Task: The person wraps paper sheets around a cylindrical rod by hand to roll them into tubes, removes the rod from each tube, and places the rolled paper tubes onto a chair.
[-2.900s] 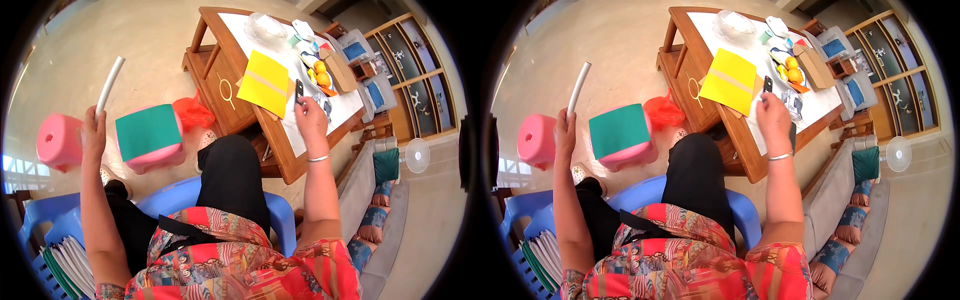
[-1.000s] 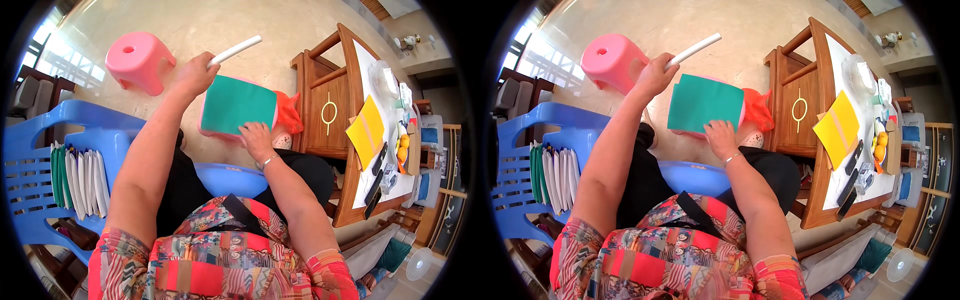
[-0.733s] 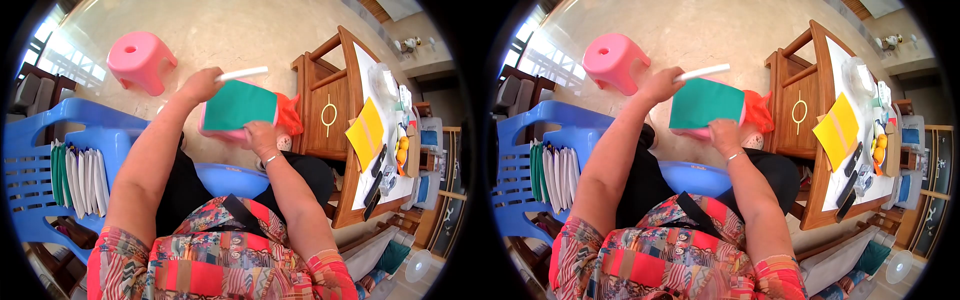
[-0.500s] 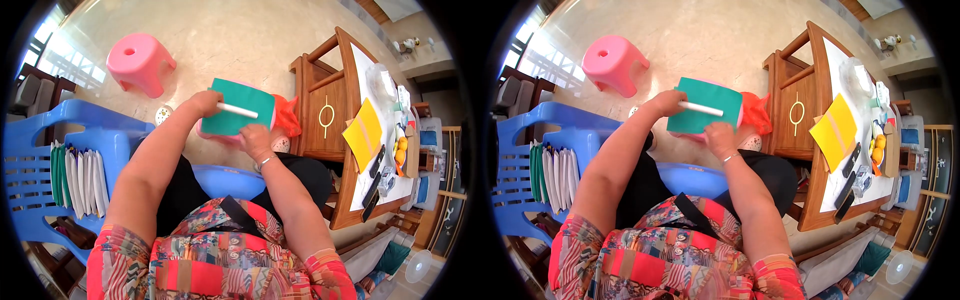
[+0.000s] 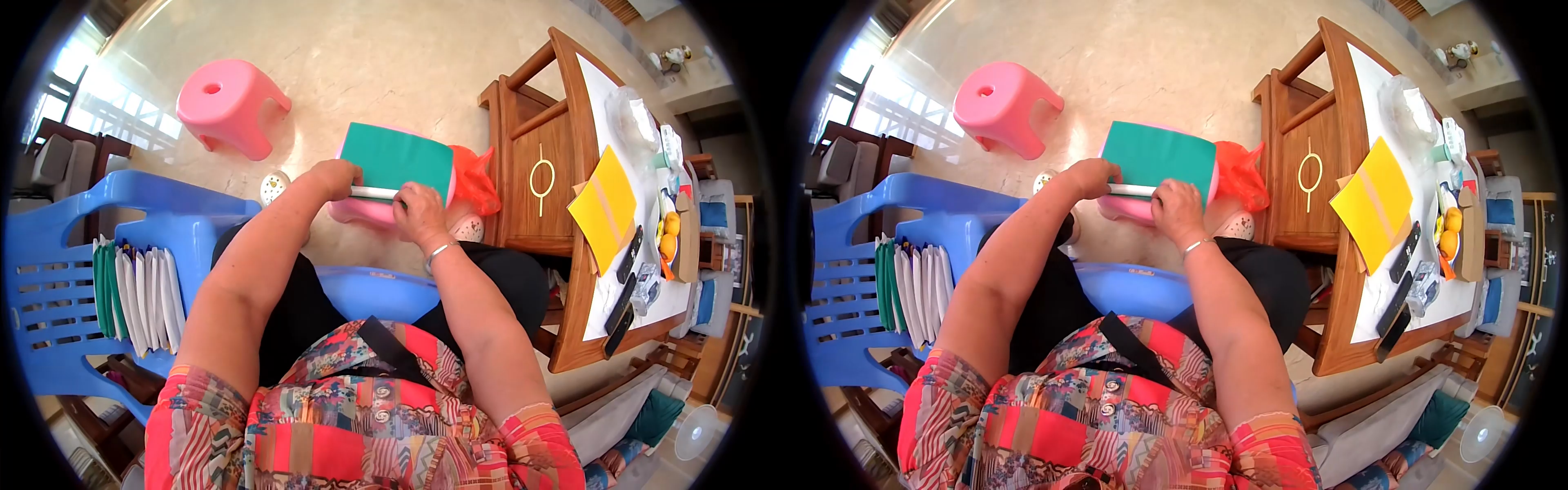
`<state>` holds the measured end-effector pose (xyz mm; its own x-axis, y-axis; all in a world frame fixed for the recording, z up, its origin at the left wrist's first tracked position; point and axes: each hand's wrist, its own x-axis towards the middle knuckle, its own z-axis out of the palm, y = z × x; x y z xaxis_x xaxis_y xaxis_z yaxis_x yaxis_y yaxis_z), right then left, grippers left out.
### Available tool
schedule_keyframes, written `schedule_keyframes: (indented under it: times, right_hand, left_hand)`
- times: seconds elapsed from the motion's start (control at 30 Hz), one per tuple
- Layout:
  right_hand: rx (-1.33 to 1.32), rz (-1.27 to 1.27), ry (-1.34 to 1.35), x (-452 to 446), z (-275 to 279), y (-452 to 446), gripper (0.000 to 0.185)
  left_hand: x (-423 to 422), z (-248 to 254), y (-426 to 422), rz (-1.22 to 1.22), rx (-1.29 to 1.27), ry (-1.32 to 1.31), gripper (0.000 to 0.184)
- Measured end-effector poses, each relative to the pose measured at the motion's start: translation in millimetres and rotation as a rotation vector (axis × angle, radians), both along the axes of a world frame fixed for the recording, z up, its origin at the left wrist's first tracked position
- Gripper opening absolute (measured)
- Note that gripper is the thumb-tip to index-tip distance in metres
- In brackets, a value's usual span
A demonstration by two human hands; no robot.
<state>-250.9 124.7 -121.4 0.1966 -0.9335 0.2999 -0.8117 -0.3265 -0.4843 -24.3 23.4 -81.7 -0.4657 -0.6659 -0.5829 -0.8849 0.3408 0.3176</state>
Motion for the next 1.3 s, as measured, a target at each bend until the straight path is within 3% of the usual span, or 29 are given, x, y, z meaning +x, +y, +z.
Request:
schedule_keyframes:
  times: [0.27,0.37,0.47,0.6,0.83,1.1,1.3]
  right_hand:
    - [0.034,-0.014,-0.051,-2,1,-4,0.005]
    - [0.017,-0.024,-0.047,-2,-1,-3,0.006]
    - [0.145,-0.082,-0.129,-1,2,-6,0.008]
    - [0.199,-0.125,-0.150,-2,6,-10,0.009]
    - [0.233,-0.133,-0.131,-4,8,-17,0.010]
    - [0.327,-0.079,-0.077,-13,13,-26,0.013]
    - [0.396,-0.093,-0.096,-17,16,-30,0.013]
  left_hand:
    - [0,-3,1,0.015,-0.031,0.039,0.041]
    - [7,-11,-10,0.009,-0.092,0.105,0.033]
    - [15,9,-22,0.243,-0.211,0.208,0.033]
    - [31,27,-32,0.366,-0.213,0.149,0.040]
    - [37,33,-29,0.259,-0.129,0.123,0.033]
    - [18,22,-13,0.068,-0.053,-0.004,0.038]
    - [16,4,-15,0.111,-0.113,0.018,0.022]
